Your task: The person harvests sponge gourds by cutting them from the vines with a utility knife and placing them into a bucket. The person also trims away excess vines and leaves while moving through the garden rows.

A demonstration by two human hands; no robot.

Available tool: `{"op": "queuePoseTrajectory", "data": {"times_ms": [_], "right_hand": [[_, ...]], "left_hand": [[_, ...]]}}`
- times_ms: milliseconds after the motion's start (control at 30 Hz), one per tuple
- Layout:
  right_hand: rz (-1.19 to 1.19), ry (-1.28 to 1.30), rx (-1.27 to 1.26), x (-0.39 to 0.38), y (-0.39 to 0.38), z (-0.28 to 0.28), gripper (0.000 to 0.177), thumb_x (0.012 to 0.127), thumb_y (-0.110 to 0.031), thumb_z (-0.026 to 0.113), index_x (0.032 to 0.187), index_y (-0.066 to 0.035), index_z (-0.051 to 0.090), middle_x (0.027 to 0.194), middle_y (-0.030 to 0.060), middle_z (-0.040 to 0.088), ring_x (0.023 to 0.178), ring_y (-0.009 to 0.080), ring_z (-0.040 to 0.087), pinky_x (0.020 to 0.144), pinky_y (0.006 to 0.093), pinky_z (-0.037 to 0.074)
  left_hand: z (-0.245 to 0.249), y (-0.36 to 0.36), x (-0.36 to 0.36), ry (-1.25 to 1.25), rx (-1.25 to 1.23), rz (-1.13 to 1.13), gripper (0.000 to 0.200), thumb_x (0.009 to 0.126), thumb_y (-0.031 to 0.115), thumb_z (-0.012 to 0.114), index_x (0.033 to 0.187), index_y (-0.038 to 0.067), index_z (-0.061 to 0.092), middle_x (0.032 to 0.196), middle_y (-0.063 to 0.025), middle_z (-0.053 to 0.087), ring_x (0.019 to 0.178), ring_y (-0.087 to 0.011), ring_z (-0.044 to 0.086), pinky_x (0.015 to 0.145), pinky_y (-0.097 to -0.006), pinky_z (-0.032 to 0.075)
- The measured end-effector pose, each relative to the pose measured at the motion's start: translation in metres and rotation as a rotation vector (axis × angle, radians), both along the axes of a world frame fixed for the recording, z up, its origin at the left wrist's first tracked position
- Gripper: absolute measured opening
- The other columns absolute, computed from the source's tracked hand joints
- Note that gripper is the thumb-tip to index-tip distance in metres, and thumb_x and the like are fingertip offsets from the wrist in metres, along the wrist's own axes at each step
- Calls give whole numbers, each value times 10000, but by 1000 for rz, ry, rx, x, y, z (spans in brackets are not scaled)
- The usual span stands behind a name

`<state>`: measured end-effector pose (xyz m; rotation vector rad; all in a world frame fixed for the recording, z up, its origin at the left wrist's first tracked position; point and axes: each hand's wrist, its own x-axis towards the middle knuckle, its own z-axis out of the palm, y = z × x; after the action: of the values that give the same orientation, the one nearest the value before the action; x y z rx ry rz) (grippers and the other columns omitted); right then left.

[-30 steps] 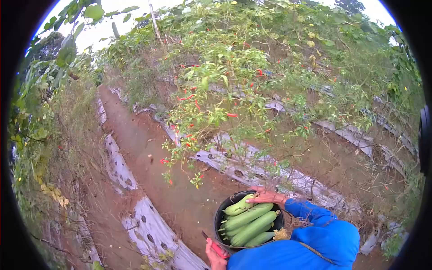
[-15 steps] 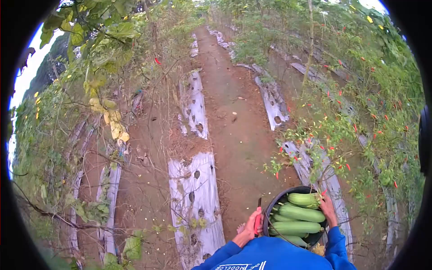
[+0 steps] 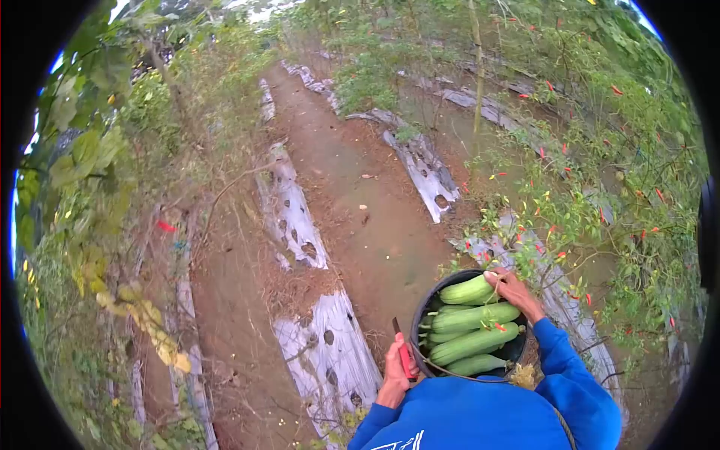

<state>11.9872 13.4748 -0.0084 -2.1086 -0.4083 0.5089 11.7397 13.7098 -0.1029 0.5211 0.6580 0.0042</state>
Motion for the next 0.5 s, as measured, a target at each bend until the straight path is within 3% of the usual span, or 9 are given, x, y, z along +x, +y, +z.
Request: {"op": "queuePoseTrajectory", "data": {"times_ms": [167,267,400,500], "right_hand": [[-29,-64,66,101,75,-75,738,880,-673,551,1217,-22,626,1094,166,672,1035,295,634,925,410,483],[-21,16,-4,167,119,-34,737,868,-676,565,1237,-41,623,1119,184,667,1048,313,634,912,410,491],[46,7,5,222,160,-32,768,836,-702,583,1256,-59,624,1165,206,662,1084,331,633,922,420,494],[30,-36,-35,274,186,-26,805,812,-728,585,1270,-66,622,1194,219,652,1110,345,625,942,433,488]], "left_hand": [[-18,77,87,-33,95,44,342,902,398,473,708,117,500,530,-36,454,370,-171,406,325,-304,319],[5,122,158,1,93,51,308,894,389,465,723,134,484,530,-24,438,371,-181,404,330,-316,306],[14,167,220,97,130,58,298,892,396,471,755,132,491,520,-33,442,362,-186,404,326,-323,311],[32,184,267,30,53,10,304,892,408,480,766,132,494,507,-33,448,357,-187,406,321,-327,318]]}}
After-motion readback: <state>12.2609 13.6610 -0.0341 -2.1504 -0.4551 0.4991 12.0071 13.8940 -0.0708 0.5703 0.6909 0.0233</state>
